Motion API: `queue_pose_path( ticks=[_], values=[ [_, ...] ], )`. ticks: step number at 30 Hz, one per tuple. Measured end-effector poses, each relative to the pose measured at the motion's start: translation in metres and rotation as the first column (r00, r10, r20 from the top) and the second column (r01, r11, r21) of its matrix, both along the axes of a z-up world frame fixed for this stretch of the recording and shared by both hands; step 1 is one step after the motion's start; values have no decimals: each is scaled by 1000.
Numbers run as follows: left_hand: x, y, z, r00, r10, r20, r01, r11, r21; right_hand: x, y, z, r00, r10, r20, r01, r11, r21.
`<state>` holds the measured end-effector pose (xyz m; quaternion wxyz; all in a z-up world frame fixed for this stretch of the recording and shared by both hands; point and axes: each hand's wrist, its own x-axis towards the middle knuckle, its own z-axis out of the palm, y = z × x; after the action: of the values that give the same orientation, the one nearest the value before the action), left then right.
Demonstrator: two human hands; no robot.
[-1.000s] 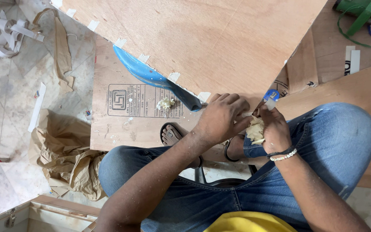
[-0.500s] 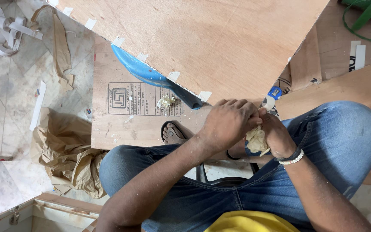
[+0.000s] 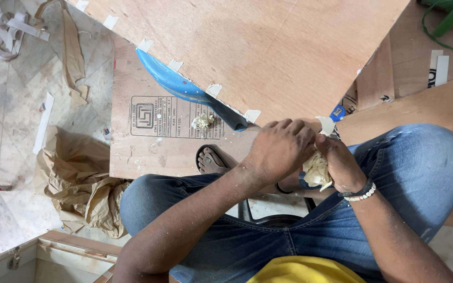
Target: The person applies white tape strips to the edges of a wooden board by hand and then uses a small piece of foam or cloth to press and smooth the tape down.
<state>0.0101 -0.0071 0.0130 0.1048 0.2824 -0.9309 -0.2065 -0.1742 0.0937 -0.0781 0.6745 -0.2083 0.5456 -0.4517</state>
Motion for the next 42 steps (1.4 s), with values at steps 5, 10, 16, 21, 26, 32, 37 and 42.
queue_pose_path(
  ticks=[5,10,16,21,26,32,37,42],
  values=[
    [4,1,-3,979,-12,-203,-5,997,-80,-4,4,-9,996,-2,90,8,998,-64],
    [14,-13,16,986,-54,-158,100,949,298,-10,8,-21,987,73,144,-58,993,-100],
    [11,-17,22,979,-45,-199,118,922,369,-9,6,-21,953,41,299,-11,995,-101],
    [13,-21,28,978,46,-205,62,869,491,2,1,-8,958,-37,285,51,998,-40],
    [18,-22,26,961,98,-259,36,883,468,12,2,-10,951,-145,273,171,982,-77],
    [15,-17,20,990,-100,-99,120,967,223,31,13,-25,878,-363,311,352,931,92],
    [15,-16,9,994,-80,-73,95,967,235,35,10,-33,914,-337,224,314,940,135],
    [13,-15,6,993,-55,-104,74,978,196,42,-4,-55,938,-347,31,325,904,277]
  ],
)
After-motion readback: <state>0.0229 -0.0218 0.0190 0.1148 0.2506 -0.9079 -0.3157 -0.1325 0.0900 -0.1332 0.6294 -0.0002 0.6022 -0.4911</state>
